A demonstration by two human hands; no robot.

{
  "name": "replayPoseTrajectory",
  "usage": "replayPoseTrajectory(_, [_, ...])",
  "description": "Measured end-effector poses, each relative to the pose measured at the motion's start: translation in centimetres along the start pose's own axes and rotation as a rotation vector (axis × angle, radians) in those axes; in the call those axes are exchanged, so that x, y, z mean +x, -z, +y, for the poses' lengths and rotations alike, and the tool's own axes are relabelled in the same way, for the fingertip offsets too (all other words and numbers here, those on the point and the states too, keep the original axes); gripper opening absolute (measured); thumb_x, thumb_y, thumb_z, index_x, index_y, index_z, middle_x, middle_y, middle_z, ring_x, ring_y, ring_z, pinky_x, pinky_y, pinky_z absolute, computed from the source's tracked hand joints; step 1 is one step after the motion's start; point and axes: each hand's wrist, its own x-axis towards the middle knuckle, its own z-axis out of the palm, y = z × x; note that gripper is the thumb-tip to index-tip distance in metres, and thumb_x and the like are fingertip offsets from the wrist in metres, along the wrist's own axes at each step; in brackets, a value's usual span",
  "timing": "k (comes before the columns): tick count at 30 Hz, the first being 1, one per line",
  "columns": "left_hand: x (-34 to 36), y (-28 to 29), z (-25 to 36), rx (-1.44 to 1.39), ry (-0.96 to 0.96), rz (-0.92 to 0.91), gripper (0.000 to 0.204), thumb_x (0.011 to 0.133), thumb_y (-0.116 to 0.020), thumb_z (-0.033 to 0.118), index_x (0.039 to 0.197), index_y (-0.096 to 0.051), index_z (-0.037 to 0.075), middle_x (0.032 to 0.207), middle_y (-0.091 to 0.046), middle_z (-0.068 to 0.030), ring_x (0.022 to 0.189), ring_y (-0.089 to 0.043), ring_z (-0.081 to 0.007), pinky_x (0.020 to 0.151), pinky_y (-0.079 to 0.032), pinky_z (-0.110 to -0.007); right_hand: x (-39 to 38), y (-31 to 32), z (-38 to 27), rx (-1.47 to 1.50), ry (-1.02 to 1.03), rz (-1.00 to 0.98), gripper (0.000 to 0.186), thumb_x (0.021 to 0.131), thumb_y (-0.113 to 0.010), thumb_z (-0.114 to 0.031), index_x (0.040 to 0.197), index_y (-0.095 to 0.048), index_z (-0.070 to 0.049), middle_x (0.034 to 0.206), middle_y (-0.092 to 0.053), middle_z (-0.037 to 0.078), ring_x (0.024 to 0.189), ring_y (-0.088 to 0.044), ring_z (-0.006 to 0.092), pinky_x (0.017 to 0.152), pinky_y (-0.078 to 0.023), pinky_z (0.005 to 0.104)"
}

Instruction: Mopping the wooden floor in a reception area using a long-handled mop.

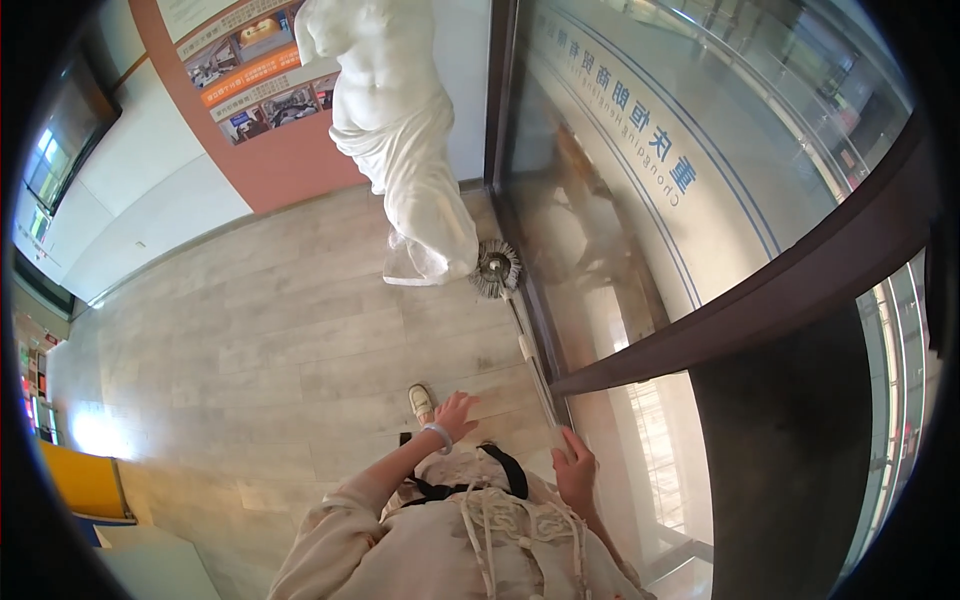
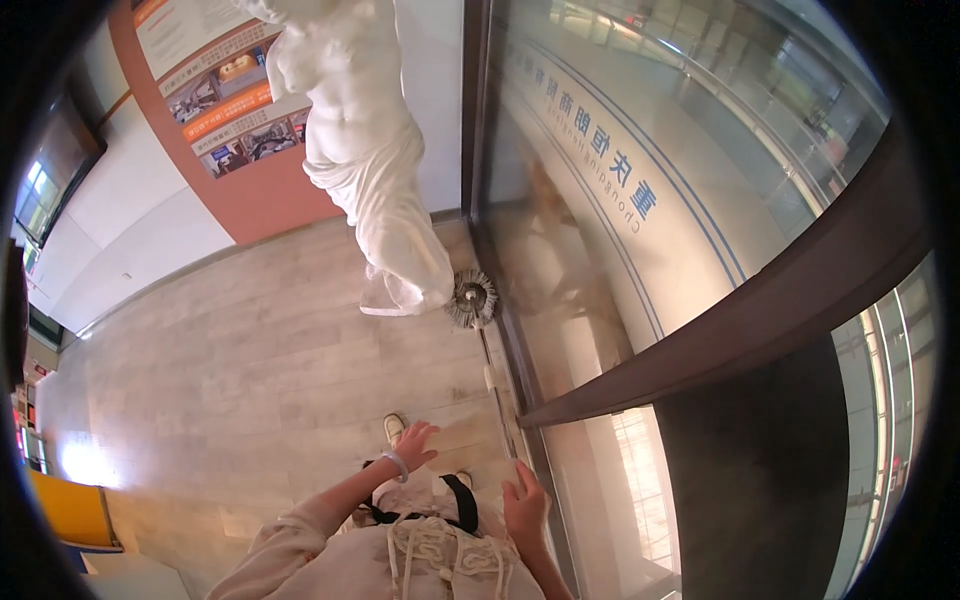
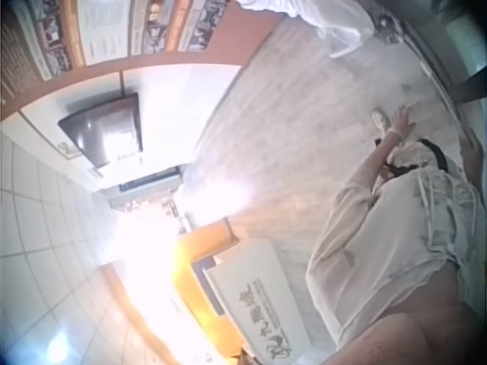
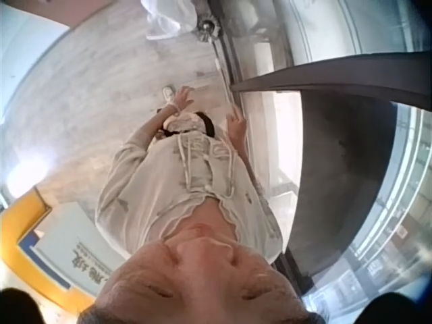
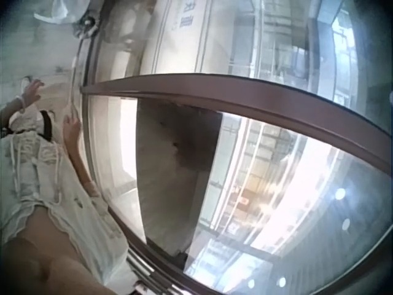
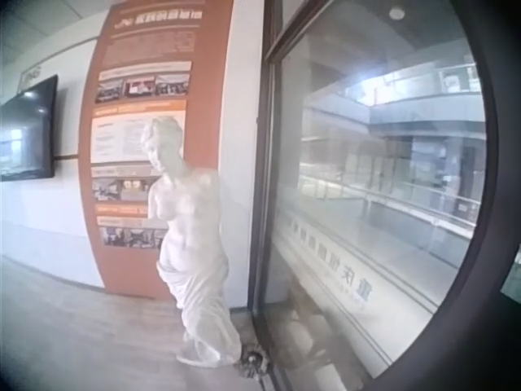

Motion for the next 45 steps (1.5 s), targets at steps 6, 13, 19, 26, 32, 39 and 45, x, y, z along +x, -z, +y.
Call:
replayPoseTrajectory(6, [1.5,1.4,-0.5,0.032,-0.049,-0.077,0.058,0.072,-0.066,0.025,0.124,-0.040,0.021,0.136,-0.031,-0.0103,0.128,-0.026,-0.0337,0.099,-0.027,-0.051,-0.2,1.8,1.1,-0.038,-0.188,-0.233,0.046,0.074,-0.055,-0.009,0.118,-0.053,0.000,0.081,-0.063,0.012,0.060,-0.059,0.0150,0.058,-0.049,0.0289])
replayPoseTrajectory(13, [5.6,-0.9,6.8,0.358,-0.388,-0.086,0.085,0.066,-0.073,0.028,0.136,-0.026,0.023,0.144,-0.020,-0.0093,0.133,-0.019,-0.0319,0.100,-0.025,-0.053,-6.1,10.3,-4.1,-0.107,-0.349,-0.387,0.058,0.066,-0.064,-0.009,0.123,-0.050,-0.006,0.101,-0.062,0.020,0.094,-0.061,0.0250,0.080,-0.047,0.0329])
replayPoseTrajectory(19, [9.3,-7.9,11.6,0.342,-0.630,-0.325,0.063,0.062,-0.075,0.023,0.118,-0.046,0.021,0.126,-0.040,-0.0069,0.122,-0.035,-0.0290,0.093,-0.031,-0.049,-8.5,12.7,-12.7,-0.480,-0.190,-0.352,0.035,0.093,-0.041,-0.027,0.113,-0.056,-0.004,0.099,-0.062,0.019,0.073,-0.061,0.0307,0.062,-0.049,0.0377])
replayPoseTrajectory(26, [9.1,-5.9,11.6,0.294,-0.533,-0.276,0.023,0.064,-0.067,0.017,0.085,-0.057,0.020,0.091,-0.056,-0.0017,0.096,-0.052,-0.0224,0.088,-0.032,-0.041,-3.8,13.0,-17.9,-0.496,-0.406,-0.711,0.036,0.090,-0.045,-0.020,0.123,-0.051,-0.005,0.089,-0.064,0.016,0.063,-0.059,0.0241,0.058,-0.047,0.0358])
replayPoseTrajectory(32, [8.4,-2.5,5.6,0.221,-0.397,0.037,0.023,0.063,-0.067,0.017,0.084,-0.057,0.018,0.085,-0.057,-0.0020,0.096,-0.053,-0.0219,0.085,-0.035,-0.042,2.1,10.8,-16.5,-0.509,-0.361,-0.850,0.071,0.065,-0.072,-0.007,0.130,-0.042,-0.008,0.083,-0.064,0.011,0.054,-0.059,0.0148,0.054,-0.050,0.0287])
replayPoseTrajectory(39, [2.3,3.1,-13.0,0.036,0.325,0.338,0.048,0.063,-0.068,0.017,0.107,-0.051,0.012,0.109,-0.051,-0.0125,0.110,-0.046,-0.0314,0.095,-0.037,-0.041,8.0,-6.2,-9.7,-0.330,0.349,-0.900,0.055,0.068,-0.069,-0.015,0.119,-0.052,-0.006,0.098,-0.062,0.018,0.079,-0.063,0.0293,0.073,-0.048,0.0349])
replayPoseTrajectory(45, [-2.1,6.0,-18.0,0.046,0.757,0.483,0.089,0.060,-0.076,0.024,0.133,-0.026,0.017,0.137,-0.023,-0.0191,0.126,-0.023,-0.0421,0.101,-0.026,-0.051,7.7,-13.1,-15.3,-0.282,0.401,-0.840,0.039,0.070,-0.066,-0.012,0.107,-0.058,0.000,0.088,-0.061,0.022,0.082,-0.061,0.0347,0.071,-0.047,0.0366])
